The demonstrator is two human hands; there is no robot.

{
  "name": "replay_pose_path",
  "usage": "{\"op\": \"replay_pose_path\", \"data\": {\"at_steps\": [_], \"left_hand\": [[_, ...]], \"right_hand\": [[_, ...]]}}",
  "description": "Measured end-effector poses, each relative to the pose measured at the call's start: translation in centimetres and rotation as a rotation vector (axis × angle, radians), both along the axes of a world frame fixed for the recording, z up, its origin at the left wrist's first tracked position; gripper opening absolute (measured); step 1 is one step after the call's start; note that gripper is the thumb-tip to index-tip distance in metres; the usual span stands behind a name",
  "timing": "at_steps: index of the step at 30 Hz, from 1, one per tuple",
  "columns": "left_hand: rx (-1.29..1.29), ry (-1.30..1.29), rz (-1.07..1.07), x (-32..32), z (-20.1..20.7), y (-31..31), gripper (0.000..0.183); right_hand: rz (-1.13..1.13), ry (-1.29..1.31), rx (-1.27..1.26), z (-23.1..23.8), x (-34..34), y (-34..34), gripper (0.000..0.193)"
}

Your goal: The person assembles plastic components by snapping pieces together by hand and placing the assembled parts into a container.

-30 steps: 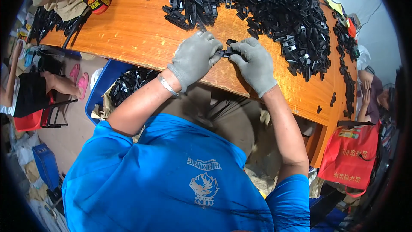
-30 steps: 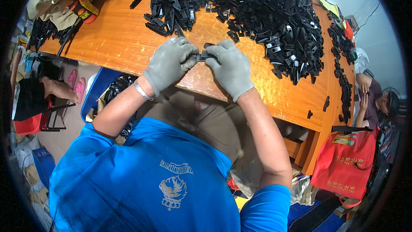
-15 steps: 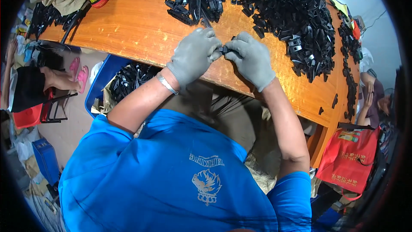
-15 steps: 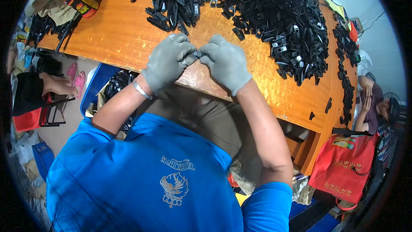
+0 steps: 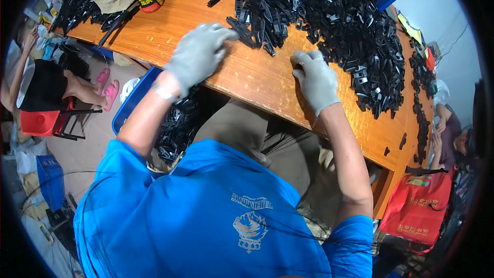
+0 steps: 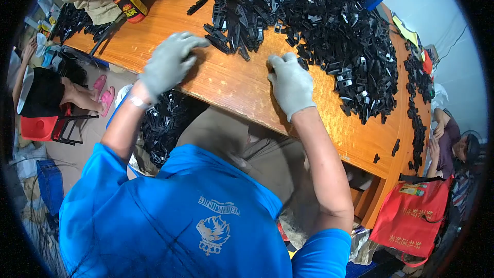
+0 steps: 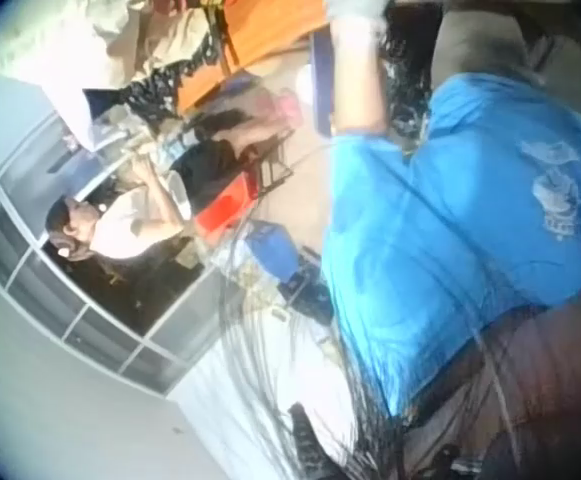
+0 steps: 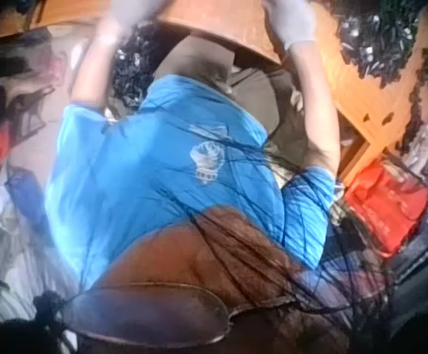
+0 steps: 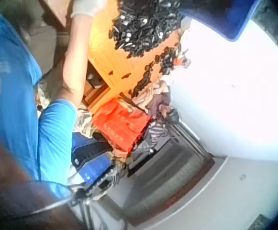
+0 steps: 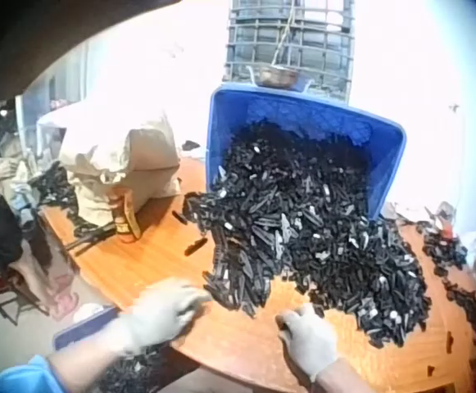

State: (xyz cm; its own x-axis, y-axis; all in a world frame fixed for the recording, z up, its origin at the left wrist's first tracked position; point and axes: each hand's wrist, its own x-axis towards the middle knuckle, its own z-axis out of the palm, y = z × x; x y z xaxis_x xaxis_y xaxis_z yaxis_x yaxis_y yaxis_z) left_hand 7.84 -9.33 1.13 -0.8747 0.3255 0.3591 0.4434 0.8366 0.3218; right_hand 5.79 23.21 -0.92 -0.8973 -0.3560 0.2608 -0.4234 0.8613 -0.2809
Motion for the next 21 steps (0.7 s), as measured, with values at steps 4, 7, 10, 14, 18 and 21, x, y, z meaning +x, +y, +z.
{"op": "replay_pose_path", "data": {"at_steps": [4,7,10,14,18,21], "left_hand": [[-0.111,-0.020,0.083,-3.1,-1.3,2.4,0.025],[-0.167,0.008,0.099,-3.4,-1.6,2.8,0.015],[-0.121,0.162,0.075,-2.7,-2.9,2.7,0.016],[-0.112,0.123,0.013,-0.6,-4.2,3.0,0.018],[0.047,0.105,-0.051,1.6,-4.8,2.9,0.019],[0.253,0.189,0.023,1.7,-4.6,2.6,0.018]], "right_hand": [[0.024,-0.077,0.130,-0.2,-0.7,-0.8,0.019],[0.089,-0.020,-0.079,-0.2,-0.5,-0.5,0.023],[0.081,-0.025,-0.367,-0.5,1.1,-1.1,0.028],[-0.059,-0.161,-0.628,-1.7,3.6,-0.8,0.022],[0.018,-0.025,-0.288,-0.9,4.5,-0.1,0.017],[-0.023,-0.126,0.004,0.2,4.0,-0.8,0.019]]}}
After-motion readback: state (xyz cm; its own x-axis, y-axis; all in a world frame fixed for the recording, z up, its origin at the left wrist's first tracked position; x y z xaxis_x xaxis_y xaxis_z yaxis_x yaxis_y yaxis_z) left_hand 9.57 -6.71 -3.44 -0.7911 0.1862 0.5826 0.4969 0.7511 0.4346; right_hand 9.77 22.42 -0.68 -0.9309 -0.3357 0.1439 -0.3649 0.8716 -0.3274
